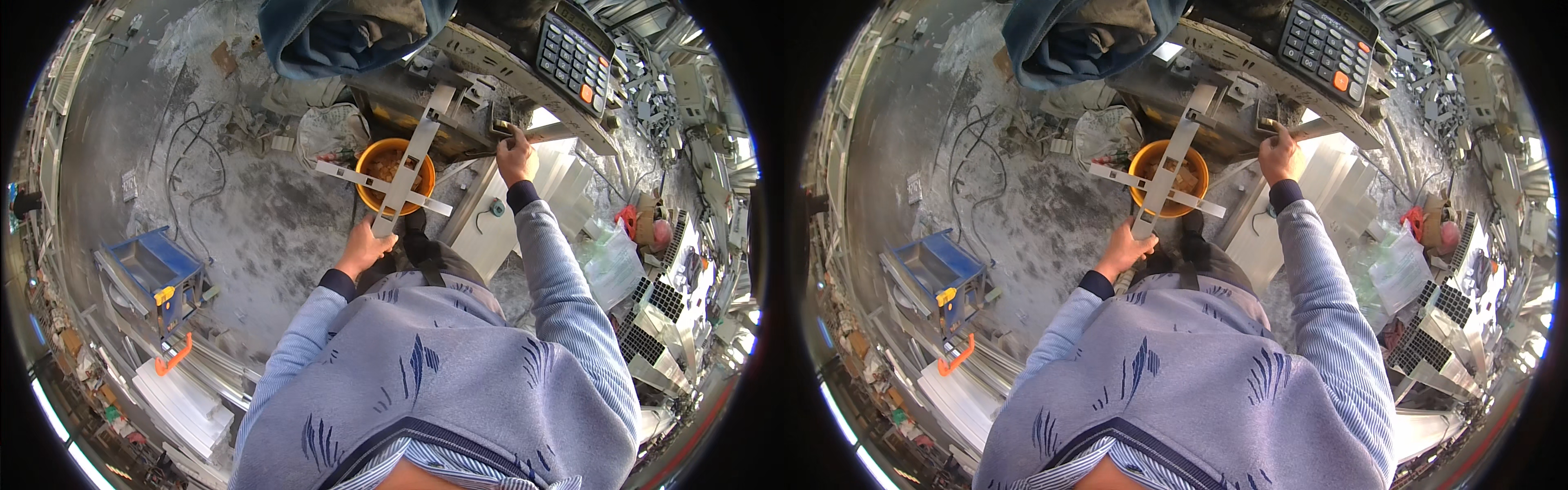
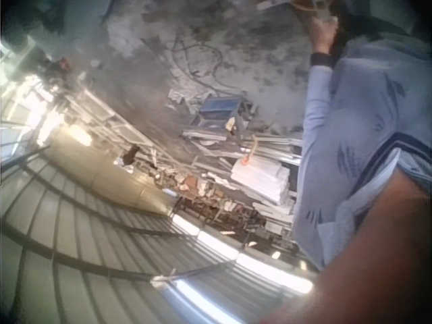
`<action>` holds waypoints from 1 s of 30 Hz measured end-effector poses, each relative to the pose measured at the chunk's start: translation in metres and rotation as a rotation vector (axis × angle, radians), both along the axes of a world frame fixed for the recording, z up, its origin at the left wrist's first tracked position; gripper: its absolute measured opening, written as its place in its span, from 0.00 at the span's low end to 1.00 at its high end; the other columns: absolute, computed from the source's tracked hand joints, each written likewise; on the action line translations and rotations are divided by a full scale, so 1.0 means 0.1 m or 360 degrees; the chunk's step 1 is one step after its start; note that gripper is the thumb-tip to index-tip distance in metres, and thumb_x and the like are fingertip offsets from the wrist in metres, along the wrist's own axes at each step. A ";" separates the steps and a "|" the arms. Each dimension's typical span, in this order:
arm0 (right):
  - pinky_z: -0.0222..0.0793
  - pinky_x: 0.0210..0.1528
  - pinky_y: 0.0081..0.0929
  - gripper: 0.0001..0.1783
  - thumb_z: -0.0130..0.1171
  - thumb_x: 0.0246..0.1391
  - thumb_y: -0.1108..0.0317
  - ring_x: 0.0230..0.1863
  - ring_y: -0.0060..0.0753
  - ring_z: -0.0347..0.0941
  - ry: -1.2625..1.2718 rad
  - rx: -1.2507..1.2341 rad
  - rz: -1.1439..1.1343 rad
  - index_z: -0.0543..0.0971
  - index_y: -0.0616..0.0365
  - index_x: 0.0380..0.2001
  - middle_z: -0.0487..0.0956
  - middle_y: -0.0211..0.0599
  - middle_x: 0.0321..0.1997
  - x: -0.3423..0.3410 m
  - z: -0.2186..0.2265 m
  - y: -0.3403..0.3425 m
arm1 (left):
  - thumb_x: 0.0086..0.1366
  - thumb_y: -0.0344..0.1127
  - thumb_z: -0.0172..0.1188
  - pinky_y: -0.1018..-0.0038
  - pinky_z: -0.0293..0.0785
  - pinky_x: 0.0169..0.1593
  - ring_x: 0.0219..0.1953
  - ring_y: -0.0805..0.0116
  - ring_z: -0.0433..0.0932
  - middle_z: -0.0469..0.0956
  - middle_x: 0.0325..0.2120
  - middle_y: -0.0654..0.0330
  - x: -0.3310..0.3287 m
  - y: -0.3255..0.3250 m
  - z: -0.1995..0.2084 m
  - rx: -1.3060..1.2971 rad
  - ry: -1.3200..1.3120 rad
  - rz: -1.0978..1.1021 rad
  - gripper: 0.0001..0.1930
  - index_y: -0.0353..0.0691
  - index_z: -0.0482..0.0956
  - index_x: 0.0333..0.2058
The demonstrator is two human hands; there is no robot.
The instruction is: The person measures an aluminum profile with a tape measure, then places it into a cutting machine and operates the controls to cut the profile. The person repeats this process for several pieces, stacking the cut pieces nearby.
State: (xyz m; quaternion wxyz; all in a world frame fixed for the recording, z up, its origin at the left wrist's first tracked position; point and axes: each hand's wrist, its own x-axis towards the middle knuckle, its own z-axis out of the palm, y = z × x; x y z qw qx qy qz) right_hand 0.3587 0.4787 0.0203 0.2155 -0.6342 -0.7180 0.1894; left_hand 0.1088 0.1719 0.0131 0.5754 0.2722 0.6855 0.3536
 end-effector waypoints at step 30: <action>0.79 0.44 0.52 0.30 0.60 0.48 0.65 0.38 0.57 0.83 -0.0560 -0.0348 0.0405 0.78 0.45 0.59 0.86 0.48 0.35 0.28 -0.33 -0.91 | 0.61 0.33 0.70 0.69 0.79 0.29 0.23 0.66 0.82 0.84 0.30 0.52 -0.03 0.08 0.19 -0.0065 0.0035 -0.0103 0.24 0.29 0.74 0.52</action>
